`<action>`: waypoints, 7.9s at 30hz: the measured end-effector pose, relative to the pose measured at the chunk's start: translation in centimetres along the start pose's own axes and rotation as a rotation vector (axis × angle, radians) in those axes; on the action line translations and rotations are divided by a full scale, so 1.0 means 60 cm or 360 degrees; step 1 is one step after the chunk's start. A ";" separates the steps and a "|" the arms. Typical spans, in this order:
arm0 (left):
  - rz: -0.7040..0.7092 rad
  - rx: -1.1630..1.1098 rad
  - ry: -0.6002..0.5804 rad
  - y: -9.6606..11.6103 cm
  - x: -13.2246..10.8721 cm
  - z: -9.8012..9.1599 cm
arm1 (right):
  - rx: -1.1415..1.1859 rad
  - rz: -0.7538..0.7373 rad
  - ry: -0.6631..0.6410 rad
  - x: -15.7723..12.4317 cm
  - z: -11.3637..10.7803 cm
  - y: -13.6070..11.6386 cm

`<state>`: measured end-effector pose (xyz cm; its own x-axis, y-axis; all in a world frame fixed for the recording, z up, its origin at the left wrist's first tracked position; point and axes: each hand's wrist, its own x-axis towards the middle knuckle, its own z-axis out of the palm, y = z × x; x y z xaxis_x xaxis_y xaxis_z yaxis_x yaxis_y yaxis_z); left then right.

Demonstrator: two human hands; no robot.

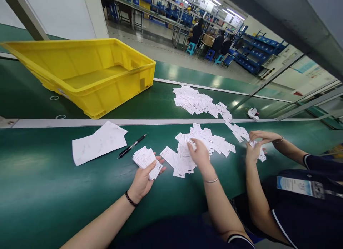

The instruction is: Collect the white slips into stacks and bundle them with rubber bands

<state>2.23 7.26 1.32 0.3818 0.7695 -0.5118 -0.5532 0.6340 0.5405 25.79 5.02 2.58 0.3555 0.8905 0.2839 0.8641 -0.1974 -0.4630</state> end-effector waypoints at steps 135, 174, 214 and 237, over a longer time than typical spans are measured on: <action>0.0908 0.1843 -0.0706 0.001 -0.066 -0.130 | 0.1194 -0.1298 -0.0482 -0.138 0.097 -0.164; 0.0802 0.1796 -0.0665 0.007 -0.072 -0.130 | 0.1063 -0.1378 -0.0500 -0.141 0.082 -0.168; 0.1081 0.2232 -0.0459 -0.014 -0.076 -0.124 | 0.1088 -0.1195 -0.0368 -0.169 0.074 -0.174; 0.1013 0.1981 -0.0129 -0.016 -0.001 -0.051 | 0.2048 0.0017 -0.0352 -0.084 0.107 -0.166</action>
<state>0.48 6.40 -1.19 0.3817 0.9224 0.0584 0.3497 -0.2026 0.9147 13.10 5.12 0.36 0.1878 0.9638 0.1891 -0.1405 0.2169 -0.9660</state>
